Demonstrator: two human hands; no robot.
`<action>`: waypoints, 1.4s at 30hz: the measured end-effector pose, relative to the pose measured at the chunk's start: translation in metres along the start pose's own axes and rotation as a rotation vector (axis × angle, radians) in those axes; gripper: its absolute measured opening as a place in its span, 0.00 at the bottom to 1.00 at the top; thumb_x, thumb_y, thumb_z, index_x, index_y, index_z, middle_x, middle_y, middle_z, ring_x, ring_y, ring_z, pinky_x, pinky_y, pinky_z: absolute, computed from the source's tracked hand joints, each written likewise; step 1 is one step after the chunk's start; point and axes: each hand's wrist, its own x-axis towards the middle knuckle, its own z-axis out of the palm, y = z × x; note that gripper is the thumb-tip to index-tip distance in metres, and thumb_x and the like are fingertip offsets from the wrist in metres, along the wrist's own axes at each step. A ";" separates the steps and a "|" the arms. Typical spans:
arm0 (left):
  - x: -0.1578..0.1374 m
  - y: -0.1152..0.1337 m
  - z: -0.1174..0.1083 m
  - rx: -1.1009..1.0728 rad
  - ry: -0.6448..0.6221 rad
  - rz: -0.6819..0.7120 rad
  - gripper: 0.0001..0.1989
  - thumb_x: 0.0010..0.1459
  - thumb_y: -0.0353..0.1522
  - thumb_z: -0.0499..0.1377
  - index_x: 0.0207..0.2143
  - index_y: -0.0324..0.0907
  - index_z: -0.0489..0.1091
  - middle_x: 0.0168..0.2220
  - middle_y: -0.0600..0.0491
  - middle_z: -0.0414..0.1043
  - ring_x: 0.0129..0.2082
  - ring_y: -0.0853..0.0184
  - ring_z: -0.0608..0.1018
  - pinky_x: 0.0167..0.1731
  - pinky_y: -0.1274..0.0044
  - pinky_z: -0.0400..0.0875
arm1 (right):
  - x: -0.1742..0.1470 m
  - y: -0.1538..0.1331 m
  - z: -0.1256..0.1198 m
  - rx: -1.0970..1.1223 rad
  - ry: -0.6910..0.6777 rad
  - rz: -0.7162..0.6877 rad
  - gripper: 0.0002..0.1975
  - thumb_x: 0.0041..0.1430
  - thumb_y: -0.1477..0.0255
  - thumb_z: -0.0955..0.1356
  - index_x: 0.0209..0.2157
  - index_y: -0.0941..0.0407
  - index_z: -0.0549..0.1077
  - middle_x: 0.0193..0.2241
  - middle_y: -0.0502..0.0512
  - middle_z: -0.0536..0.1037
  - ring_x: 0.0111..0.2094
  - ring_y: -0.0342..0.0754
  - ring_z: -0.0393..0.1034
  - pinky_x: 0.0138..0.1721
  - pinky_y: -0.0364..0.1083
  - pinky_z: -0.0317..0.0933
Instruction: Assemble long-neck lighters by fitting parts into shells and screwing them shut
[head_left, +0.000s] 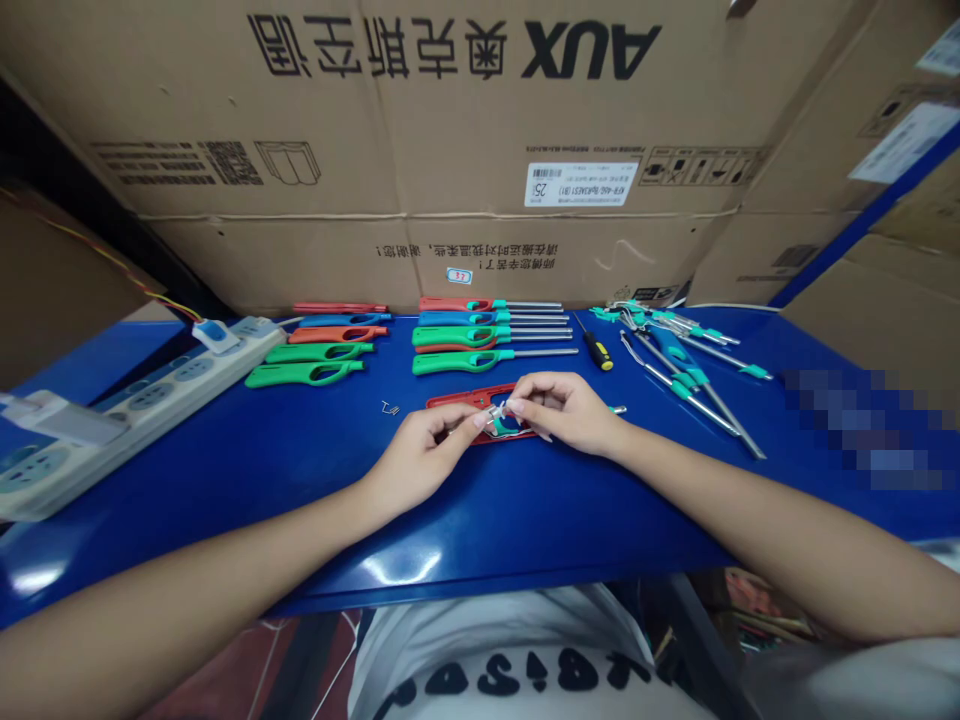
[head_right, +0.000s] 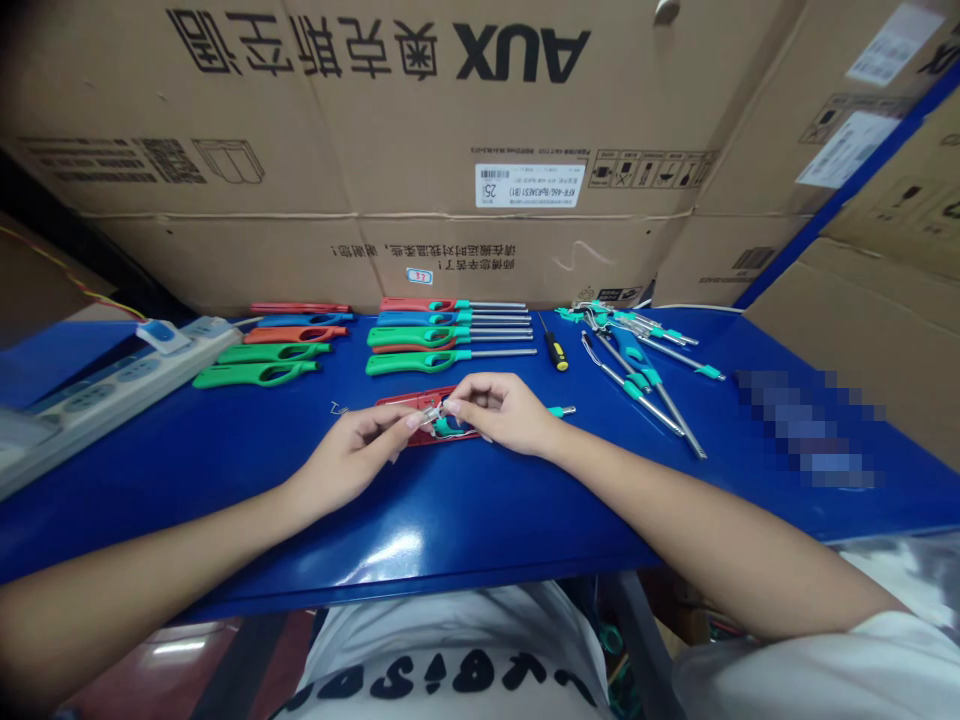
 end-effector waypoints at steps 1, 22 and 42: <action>0.000 0.000 0.000 0.007 0.002 0.001 0.17 0.64 0.42 0.56 0.38 0.39 0.79 0.20 0.57 0.70 0.22 0.69 0.69 0.27 0.79 0.65 | 0.000 0.000 0.000 0.001 0.001 0.013 0.21 0.55 0.54 0.73 0.32 0.59 0.72 0.20 0.45 0.69 0.16 0.36 0.57 0.17 0.40 0.50; -0.004 0.005 -0.021 0.539 -0.039 0.300 0.12 0.67 0.36 0.58 0.47 0.47 0.80 0.40 0.51 0.80 0.39 0.63 0.74 0.42 0.72 0.67 | 0.003 0.000 -0.012 -0.049 0.056 0.045 0.20 0.57 0.55 0.72 0.37 0.58 0.74 0.18 0.44 0.69 0.17 0.38 0.58 0.20 0.41 0.54; -0.004 0.003 -0.018 0.513 -0.130 0.170 0.10 0.65 0.34 0.60 0.44 0.44 0.80 0.39 0.50 0.80 0.32 0.66 0.79 0.32 0.78 0.69 | 0.009 0.004 -0.023 0.076 0.127 0.072 0.16 0.56 0.60 0.73 0.35 0.59 0.75 0.29 0.50 0.76 0.18 0.35 0.59 0.19 0.40 0.55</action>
